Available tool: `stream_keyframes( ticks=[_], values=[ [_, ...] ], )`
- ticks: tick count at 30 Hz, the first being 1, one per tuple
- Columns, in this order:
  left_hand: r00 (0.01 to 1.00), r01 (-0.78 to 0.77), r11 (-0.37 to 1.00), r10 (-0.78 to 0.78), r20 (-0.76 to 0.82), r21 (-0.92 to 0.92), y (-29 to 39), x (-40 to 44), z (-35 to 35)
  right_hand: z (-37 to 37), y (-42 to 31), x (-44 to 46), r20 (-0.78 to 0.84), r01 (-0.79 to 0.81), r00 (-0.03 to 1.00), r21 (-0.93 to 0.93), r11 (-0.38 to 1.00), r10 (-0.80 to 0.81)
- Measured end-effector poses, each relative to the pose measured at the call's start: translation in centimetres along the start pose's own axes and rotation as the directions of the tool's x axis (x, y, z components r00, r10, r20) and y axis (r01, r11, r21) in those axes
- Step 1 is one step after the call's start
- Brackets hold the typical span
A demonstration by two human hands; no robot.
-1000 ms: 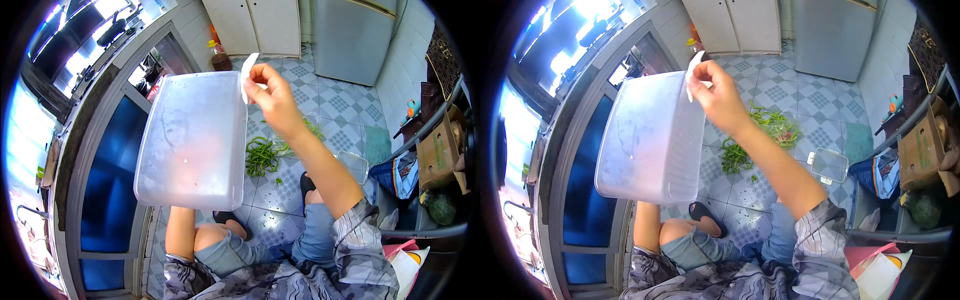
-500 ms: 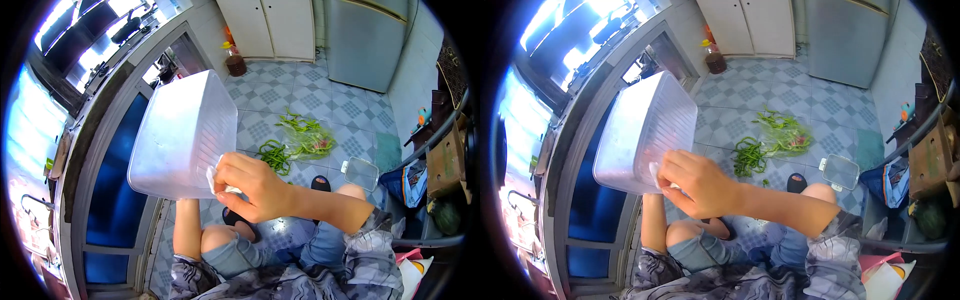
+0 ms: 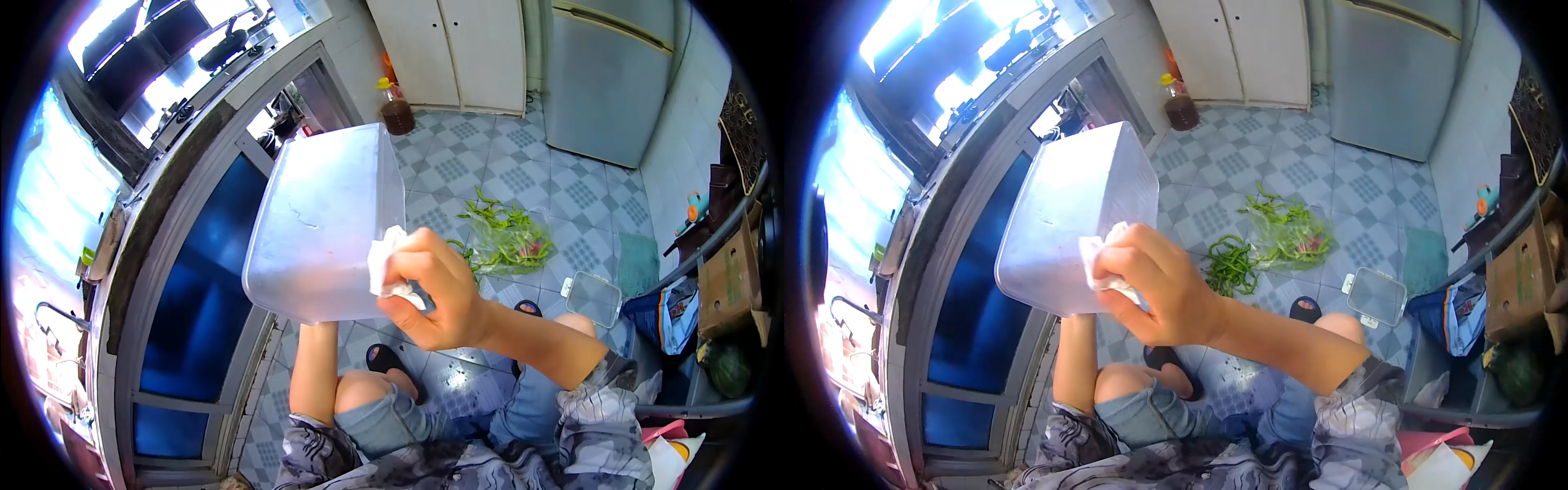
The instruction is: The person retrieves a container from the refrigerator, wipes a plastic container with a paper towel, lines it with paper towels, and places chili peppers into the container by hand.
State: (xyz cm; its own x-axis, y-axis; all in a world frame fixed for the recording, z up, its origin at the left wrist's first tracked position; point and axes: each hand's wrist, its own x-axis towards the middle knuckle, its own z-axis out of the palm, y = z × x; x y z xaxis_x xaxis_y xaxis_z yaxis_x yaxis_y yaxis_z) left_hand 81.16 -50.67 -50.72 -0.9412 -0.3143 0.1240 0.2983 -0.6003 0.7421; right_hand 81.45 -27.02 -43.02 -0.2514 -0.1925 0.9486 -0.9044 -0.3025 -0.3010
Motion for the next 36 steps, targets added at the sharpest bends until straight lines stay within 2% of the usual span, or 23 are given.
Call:
stream_keyframes(
  ticks=[1, 2, 5, 6, 7, 9, 11, 13, 17, 19, 22, 27, 29, 31, 33, 35, 36],
  values=[
    [1.0, -0.004, 1.0, 0.004, -0.002, 0.001, 0.0, 0.0, 0.0, 0.2, 0.1, -0.6, -0.059, 0.037, 0.997, -0.048, 0.998, -0.04],
    [1.0, -0.005, 1.0, 0.005, -0.005, 0.0, 0.0, -0.2, 0.0, 0.1, -0.2, -1.2, -0.016, -0.02, 1.0, -0.08, 0.997, 0.019],
    [1.0, -0.015, 1.0, 0.015, -0.014, 0.0, 0.2, -0.5, -0.2, 1.1, 0.8, -3.7, 0.011, -0.054, 0.998, -0.092, 0.994, 0.056],
    [1.0, -0.019, 1.0, 0.019, -0.016, 0.0, 0.3, -0.5, -0.1, 0.9, 0.8, -4.0, 0.031, -0.124, 0.991, -0.063, 0.99, 0.126],
    [1.0, -0.022, 1.0, 0.022, -0.015, -0.002, 0.4, -0.4, -0.1, 0.8, 1.1, -4.4, 0.034, -0.12, 0.992, -0.064, 0.991, 0.122],
    [0.999, -0.029, 1.0, 0.029, -0.017, -0.001, 0.5, -0.4, -0.1, 0.6, 1.8, -5.4, 0.093, -0.292, 0.952, -0.005, 0.956, 0.292],
    [0.999, -0.036, 0.999, 0.036, -0.017, -0.001, 0.6, -0.3, 0.0, 0.1, 2.3, -6.3, 0.144, -0.314, 0.937, -0.044, 0.948, 0.317],
    [0.999, -0.041, 0.999, 0.041, -0.017, -0.001, 0.8, -0.3, 0.1, 0.0, 3.5, -7.7, 0.307, -0.5, 0.812, -0.076, 0.863, 0.497],
    [0.999, -0.049, 0.999, 0.049, -0.022, 0.001, 0.7, -0.4, 0.0, -0.7, 6.1, -8.1, 0.237, -0.57, 0.771, -0.157, 0.806, 0.591],
    [0.999, -0.047, 0.999, 0.047, -0.018, 0.005, 0.6, -0.4, 0.2, -1.1, 7.4, -6.3, 0.016, -0.716, 0.694, 0.128, 0.687, 0.72],
    [0.999, -0.041, 0.999, 0.042, -0.014, 0.015, 0.3, -0.4, 0.6, -2.4, 9.6, -4.1, -0.124, -0.658, 0.71, 0.231, 0.716, 0.693],
    [1.0, -0.024, 0.999, 0.024, -0.001, 0.034, -0.4, -0.3, 1.4, -2.9, 11.0, -2.5, -0.112, -0.687, 0.661, 0.31, 0.658, 0.742],
    [1.0, -0.02, 0.999, 0.02, -0.002, 0.038, -0.6, -0.4, 1.6, -2.8, 10.9, -2.2, 0.033, -0.702, 0.663, 0.375, 0.606, 0.748],
    [1.0, -0.015, 0.999, 0.015, -0.003, 0.042, -0.6, -0.5, 1.7, -2.5, 10.3, -2.3, 0.072, -0.7, 0.672, 0.387, 0.6, 0.737],
    [1.0, -0.021, 0.999, 0.021, -0.009, 0.048, -0.6, -0.5, 1.8, -1.7, 8.7, -2.7, 0.188, -0.645, 0.751, 0.415, 0.642, 0.633],
    [1.0, -0.02, 0.999, 0.021, -0.009, 0.049, -0.7, -0.5, 1.8, -1.1, 6.5, -2.8, 0.229, -0.657, 0.741, 0.442, 0.611, 0.631],
    [1.0, -0.019, 0.998, 0.02, -0.011, 0.052, -0.6, -0.5, 1.8, -0.9, 5.4, -2.8, 0.266, -0.651, 0.758, 0.375, 0.661, 0.596]
  ],
)
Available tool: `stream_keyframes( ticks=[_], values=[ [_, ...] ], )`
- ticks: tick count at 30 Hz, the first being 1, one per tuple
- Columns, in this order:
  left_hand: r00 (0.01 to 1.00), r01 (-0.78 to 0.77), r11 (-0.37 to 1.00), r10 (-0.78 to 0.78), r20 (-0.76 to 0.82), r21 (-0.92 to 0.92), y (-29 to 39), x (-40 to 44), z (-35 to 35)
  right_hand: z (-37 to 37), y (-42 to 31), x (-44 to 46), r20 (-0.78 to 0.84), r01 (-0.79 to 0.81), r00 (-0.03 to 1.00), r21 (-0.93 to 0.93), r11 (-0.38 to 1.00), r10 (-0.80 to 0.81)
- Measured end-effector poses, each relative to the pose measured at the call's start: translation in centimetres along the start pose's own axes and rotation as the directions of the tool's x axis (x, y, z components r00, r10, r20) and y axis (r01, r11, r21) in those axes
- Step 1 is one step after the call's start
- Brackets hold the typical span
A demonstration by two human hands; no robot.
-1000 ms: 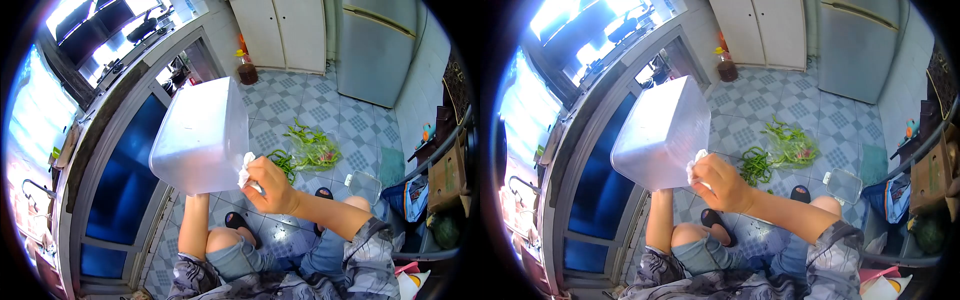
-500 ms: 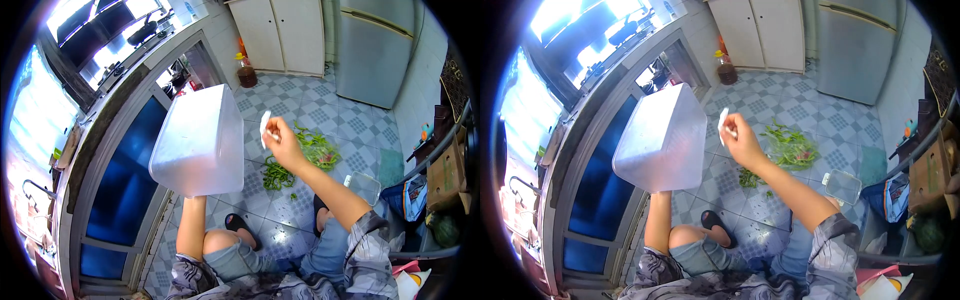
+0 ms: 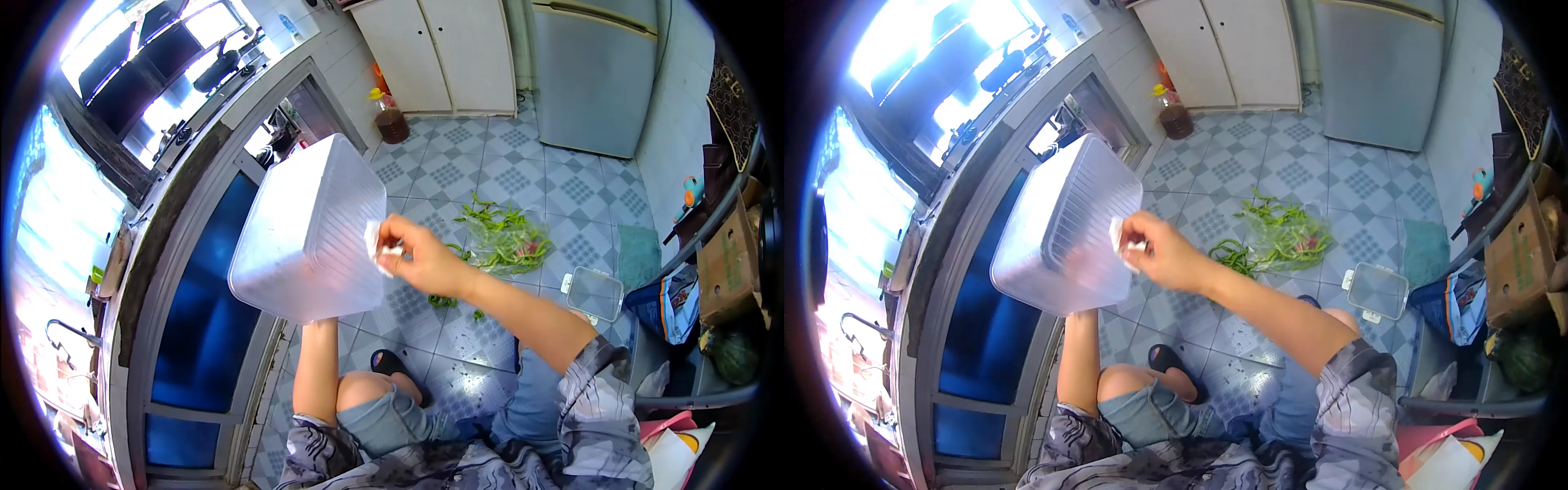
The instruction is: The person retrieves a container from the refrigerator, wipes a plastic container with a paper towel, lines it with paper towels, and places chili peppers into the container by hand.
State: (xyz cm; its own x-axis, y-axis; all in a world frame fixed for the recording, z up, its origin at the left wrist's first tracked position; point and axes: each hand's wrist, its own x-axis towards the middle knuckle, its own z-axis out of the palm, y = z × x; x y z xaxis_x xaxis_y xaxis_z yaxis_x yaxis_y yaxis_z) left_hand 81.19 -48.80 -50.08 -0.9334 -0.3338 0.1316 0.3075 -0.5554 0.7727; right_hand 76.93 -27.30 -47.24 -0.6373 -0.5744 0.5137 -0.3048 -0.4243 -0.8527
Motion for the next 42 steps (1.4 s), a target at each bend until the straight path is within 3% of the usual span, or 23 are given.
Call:
stream_keyframes(
  ticks=[1, 4, 9, 10, 11, 13, 15, 19, 22, 23, 25, 29, 31, 33, 38, 40, 41, 42],
  values=[
    [1.0, 0.0, 1.0, 0.0, -0.005, 0.002, 0.0, -0.1, -0.1, 0.6, -0.5, -0.7, 0.05, 0.02, 0.999, -0.08, 0.997, -0.016],
    [1.0, -0.009, 1.0, 0.009, -0.009, 0.003, 0.4, -0.2, -0.4, 2.2, -1.6, -2.6, 0.092, 0.041, 0.995, -0.098, 0.994, -0.032],
    [0.999, -0.039, 0.999, 0.039, -0.019, 0.001, 1.0, 0.0, -0.4, 1.7, -2.3, -3.7, 0.256, -0.036, 0.966, -0.001, 0.999, 0.035],
    [0.999, -0.048, 0.999, 0.048, -0.025, -0.002, 1.1, 0.0, -0.4, 0.8, -2.6, -3.4, 0.397, -0.26, 0.908, 0.285, 0.923, 0.134],
    [0.998, -0.059, 0.998, 0.059, -0.027, -0.002, 1.1, 0.5, -0.2, 0.2, -2.9, -3.3, 0.55, -0.486, 0.817, 0.496, 0.719, 0.173],
    [0.997, -0.065, 0.998, 0.065, -0.03, -0.007, 0.9, 0.8, 0.0, -0.6, -3.7, -3.3, 0.565, -0.542, 0.813, 0.644, 0.541, 0.142],
    [0.997, -0.072, 0.997, 0.072, -0.034, -0.009, 0.9, 0.8, 0.1, -1.4, -3.2, -2.7, 0.547, -0.494, 0.836, 0.712, 0.499, 0.046],
    [0.997, -0.072, 0.997, 0.072, -0.033, -0.008, 0.6, 0.9, 0.4, -2.4, -3.7, -1.9, 0.44, -0.419, 0.893, 0.727, 0.544, 0.099],
    [0.997, -0.073, 0.997, 0.073, -0.032, -0.003, 0.4, 1.0, 0.5, -2.3, -3.5, -1.6, 0.223, -0.269, 0.962, 0.681, 0.681, 0.157],
    [0.997, -0.07, 0.998, 0.07, -0.034, -0.005, 0.3, 1.0, 0.5, -2.1, -3.1, -1.6, 0.223, -0.27, 0.962, 0.679, 0.682, 0.159],
    [0.997, -0.067, 0.998, 0.067, -0.032, -0.004, 0.2, 1.0, 0.6, -1.5, -2.7, -1.7, 0.135, -0.201, 0.978, 0.438, 0.876, 0.157],
    [0.997, -0.067, 0.998, 0.067, -0.034, -0.003, 0.2, 1.0, 0.5, 0.1, -2.2, -2.5, 0.009, -0.103, 0.995, 0.22, 0.97, 0.104],
    [0.997, -0.07, 0.998, 0.07, -0.038, -0.005, 0.3, 1.1, 0.5, 0.4, -1.1, -3.0, -0.038, -0.086, 0.995, 0.148, 0.985, 0.092],
    [0.997, -0.071, 0.997, 0.07, -0.043, -0.006, 0.5, 1.0, 0.3, 0.4, 0.0, -3.6, -0.064, -0.02, 0.998, -0.166, 0.986, 0.009],
    [0.996, -0.073, 0.997, 0.073, -0.042, -0.011, 0.9, 0.9, 0.0, -0.3, 0.5, -3.9, -0.042, -0.139, 0.99, -0.327, 0.935, 0.132],
    [0.998, -0.063, 0.998, 0.063, -0.03, -0.01, 1.0, 0.9, -0.1, -0.6, -0.4, -3.1, -0.296, -0.059, 0.954, -0.341, 0.938, -0.047],
    [0.998, -0.052, 0.999, 0.052, -0.023, -0.007, 1.0, 1.0, 0.0, -0.8, -1.2, -2.8, -0.291, -0.058, 0.956, -0.344, 0.937, -0.048],
    [1.0, -0.03, 1.0, 0.03, -0.01, -0.001, 0.9, 0.9, 0.0, -0.9, -2.7, -2.5, -0.267, 0.069, 0.943, -0.431, 0.9, -0.2]
  ],
)
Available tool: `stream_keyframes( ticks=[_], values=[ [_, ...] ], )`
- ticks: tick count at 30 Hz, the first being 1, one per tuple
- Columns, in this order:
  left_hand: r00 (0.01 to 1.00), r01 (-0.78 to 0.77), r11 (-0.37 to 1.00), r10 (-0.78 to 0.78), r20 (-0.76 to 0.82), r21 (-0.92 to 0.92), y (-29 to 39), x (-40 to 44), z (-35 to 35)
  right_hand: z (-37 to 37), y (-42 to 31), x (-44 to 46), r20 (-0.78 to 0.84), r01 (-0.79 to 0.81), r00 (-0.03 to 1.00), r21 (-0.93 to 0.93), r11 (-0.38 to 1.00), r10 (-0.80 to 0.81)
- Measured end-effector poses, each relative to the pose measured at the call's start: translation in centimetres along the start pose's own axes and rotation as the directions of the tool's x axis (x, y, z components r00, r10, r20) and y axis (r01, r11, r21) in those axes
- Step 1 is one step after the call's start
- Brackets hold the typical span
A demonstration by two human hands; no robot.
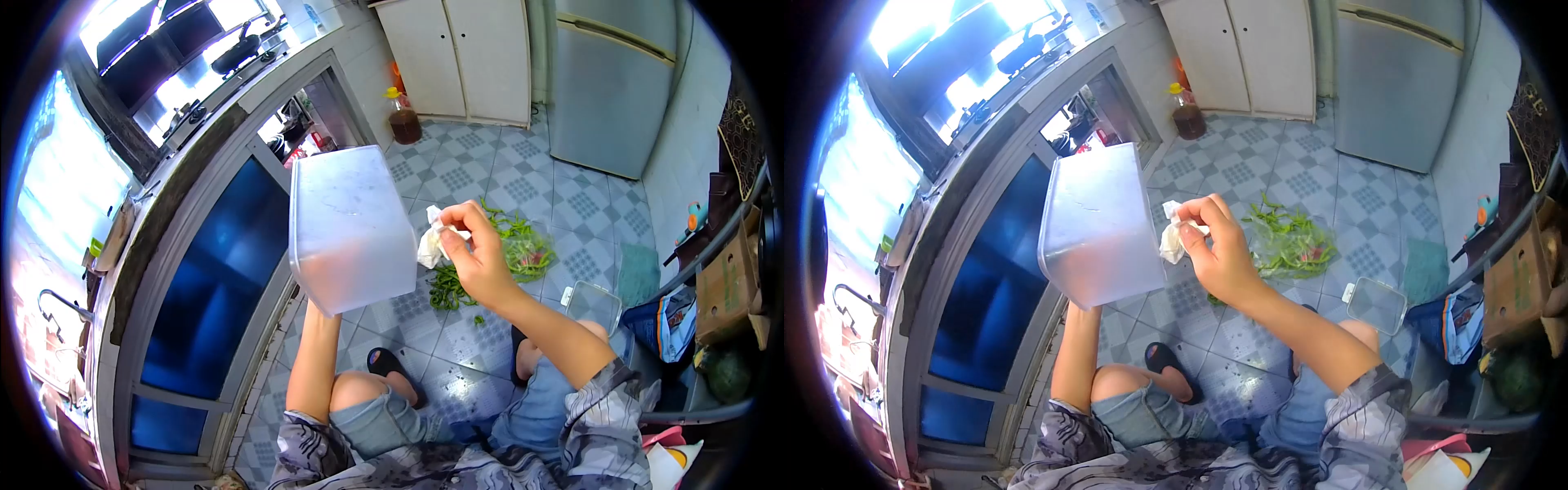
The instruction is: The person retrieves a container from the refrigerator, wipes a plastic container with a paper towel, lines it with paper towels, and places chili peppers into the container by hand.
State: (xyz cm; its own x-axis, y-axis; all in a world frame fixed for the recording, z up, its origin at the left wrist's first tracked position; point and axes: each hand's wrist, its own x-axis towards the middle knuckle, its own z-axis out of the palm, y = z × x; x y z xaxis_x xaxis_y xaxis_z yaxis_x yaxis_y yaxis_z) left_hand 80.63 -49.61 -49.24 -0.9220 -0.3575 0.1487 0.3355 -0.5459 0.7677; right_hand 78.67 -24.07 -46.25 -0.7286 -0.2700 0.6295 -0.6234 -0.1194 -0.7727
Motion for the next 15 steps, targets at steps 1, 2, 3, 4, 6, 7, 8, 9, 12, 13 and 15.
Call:
stream_keyframes(
  ticks=[1, 2, 3, 4, 6, 7, 8, 9, 12, 13, 15],
  values=[
    [1.0, 0.021, 1.0, -0.021, 0.015, 0.004, 0.0, -0.1, 0.0, -0.5, -1.3, 0.5, -0.034, 0.151, 0.988, -0.054, 0.987, -0.153],
    [0.998, 0.048, 0.999, -0.048, 0.033, 0.013, 0.0, -0.1, -0.1, -0.6, -2.6, 0.6, 0.016, 0.242, 0.97, -0.088, 0.966, -0.241],
    [0.996, 0.075, 0.997, -0.076, 0.047, 0.021, -0.1, -0.2, 0.0, -0.6, -3.2, 0.5, 0.021, 0.248, 0.969, -0.088, 0.965, -0.247],
    [0.993, 0.096, 0.995, -0.098, 0.061, 0.029, -0.1, -0.2, -0.1, -0.5, -3.7, 0.3, 0.119, 0.343, 0.938, -0.167, 0.924, -0.326],
    [0.987, 0.135, 0.99, -0.139, 0.08, 0.048, -0.1, -0.2, -0.2, -0.1, -4.1, 0.1, 0.214, 0.461, 0.884, -0.252, 0.851, -0.415],
    [0.984, 0.149, 0.987, -0.154, 0.089, 0.058, 0.0, -0.2, -0.1, -0.1, -4.1, 0.1, 0.213, 0.461, 0.884, -0.253, 0.851, -0.416],
    [0.981, 0.16, 0.985, -0.166, 0.097, 0.064, 0.1, 0.0, -0.2, -0.1, -4.1, 0.1, 0.221, 0.491, 0.869, -0.261, 0.831, -0.444],
    [0.979, 0.169, 0.983, -0.176, 0.103, 0.073, 0.2, 0.0, -0.2, -0.1, -4.1, 0.2, 0.229, 0.519, 0.852, -0.269, 0.811, -0.47],
    [0.975, 0.181, 0.98, -0.19, 0.113, 0.084, 0.3, 0.0, -0.3, -0.7, -4.8, 0.2, 0.307, 0.534, 0.837, -0.269, 0.802, -0.454],
    [0.975, 0.183, 0.979, -0.193, 0.114, 0.089, 0.3, 0.0, -0.3, -0.8, -4.9, 0.1, 0.304, 0.531, 0.838, -0.27, 0.803, -0.453],
    [0.972, 0.191, 0.977, -0.201, 0.121, 0.094, 0.3, 0.0, -0.3, -0.9, -5.1, 0.1, 0.315, 0.471, 0.865, -0.242, 0.848, -0.391]
  ],
)
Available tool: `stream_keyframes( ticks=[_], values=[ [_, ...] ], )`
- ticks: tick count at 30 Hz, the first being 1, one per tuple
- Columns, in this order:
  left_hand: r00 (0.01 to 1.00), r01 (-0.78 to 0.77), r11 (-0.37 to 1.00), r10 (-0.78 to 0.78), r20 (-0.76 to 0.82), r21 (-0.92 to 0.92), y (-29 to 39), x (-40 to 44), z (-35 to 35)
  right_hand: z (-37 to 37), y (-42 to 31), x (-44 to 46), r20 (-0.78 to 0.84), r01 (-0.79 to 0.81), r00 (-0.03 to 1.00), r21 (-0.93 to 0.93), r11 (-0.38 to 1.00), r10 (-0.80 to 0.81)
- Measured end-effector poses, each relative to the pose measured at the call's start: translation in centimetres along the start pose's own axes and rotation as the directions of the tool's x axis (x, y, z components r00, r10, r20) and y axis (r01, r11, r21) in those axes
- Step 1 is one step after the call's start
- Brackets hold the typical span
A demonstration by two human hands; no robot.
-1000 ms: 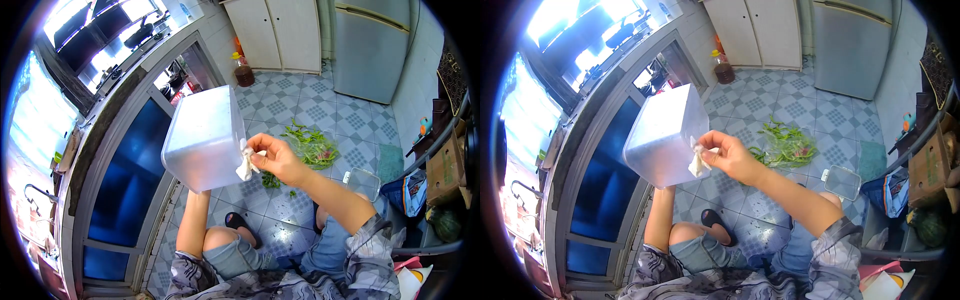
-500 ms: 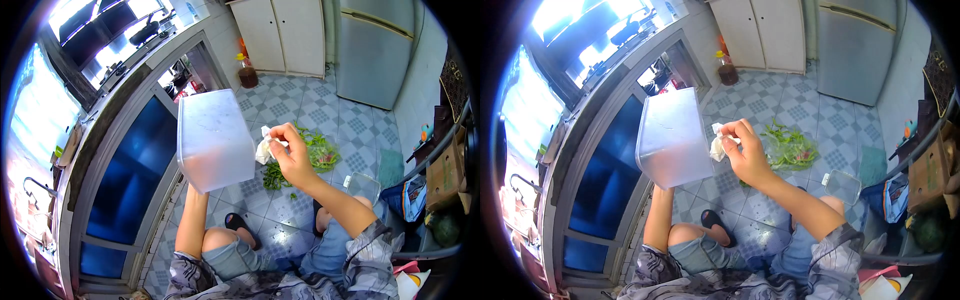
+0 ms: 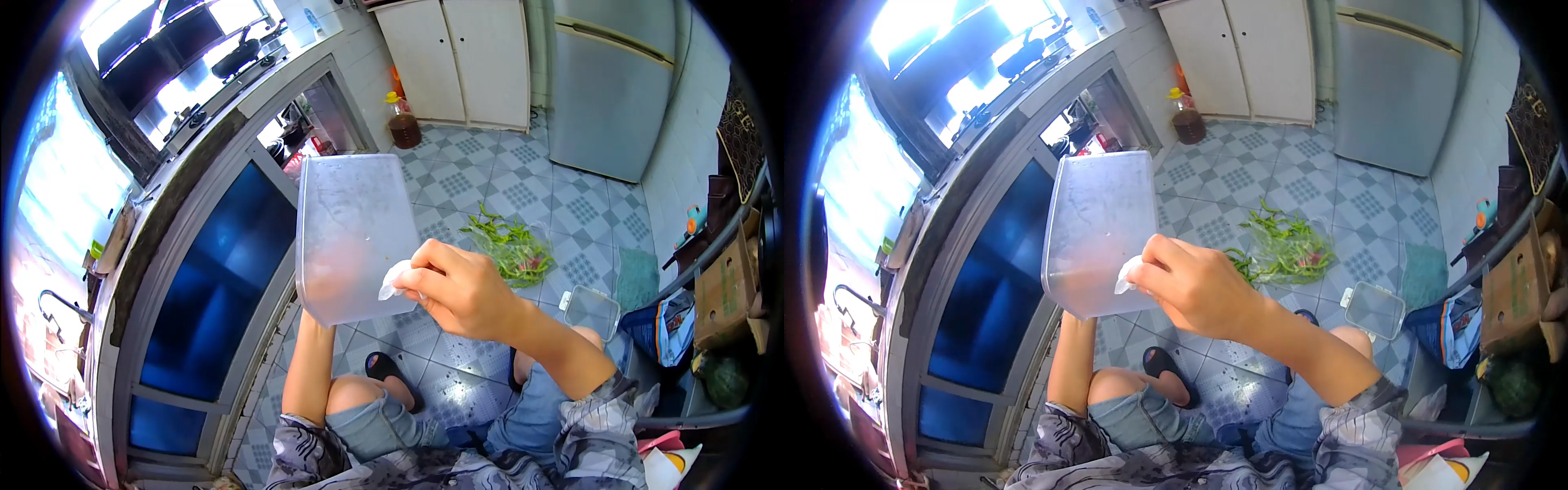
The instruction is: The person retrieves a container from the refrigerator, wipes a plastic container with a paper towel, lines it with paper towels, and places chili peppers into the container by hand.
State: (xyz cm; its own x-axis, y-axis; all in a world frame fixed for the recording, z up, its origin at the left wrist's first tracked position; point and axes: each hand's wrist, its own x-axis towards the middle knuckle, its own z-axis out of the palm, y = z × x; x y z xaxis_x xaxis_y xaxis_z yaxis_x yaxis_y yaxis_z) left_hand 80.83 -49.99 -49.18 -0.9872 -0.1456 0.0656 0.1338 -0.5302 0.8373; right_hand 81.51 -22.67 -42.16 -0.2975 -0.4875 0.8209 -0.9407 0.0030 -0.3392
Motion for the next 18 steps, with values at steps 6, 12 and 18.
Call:
stream_keyframes(
  ticks=[6, 12, 18],
  values=[
    [1.0, 0.012, 1.0, -0.012, 0.014, 0.012, 0.0, -0.2, 0.2, -0.5, -0.8, 0.4, -0.015, -0.219, 0.975, 0.144, 0.965, 0.223],
    [0.999, 0.052, 0.999, -0.052, 0.011, 0.008, -0.8, -0.8, 0.6, -0.7, 1.5, 0.9, -0.132, -0.38, 0.912, 0.085, 0.921, 0.389],
    [0.987, 0.16, 0.987, -0.16, -0.007, 0.012, -1.5, -0.9, 2.3, -1.9, 5.5, 1.2, -0.309, -0.484, 0.769, 0.289, 0.826, 0.559]
  ],
)
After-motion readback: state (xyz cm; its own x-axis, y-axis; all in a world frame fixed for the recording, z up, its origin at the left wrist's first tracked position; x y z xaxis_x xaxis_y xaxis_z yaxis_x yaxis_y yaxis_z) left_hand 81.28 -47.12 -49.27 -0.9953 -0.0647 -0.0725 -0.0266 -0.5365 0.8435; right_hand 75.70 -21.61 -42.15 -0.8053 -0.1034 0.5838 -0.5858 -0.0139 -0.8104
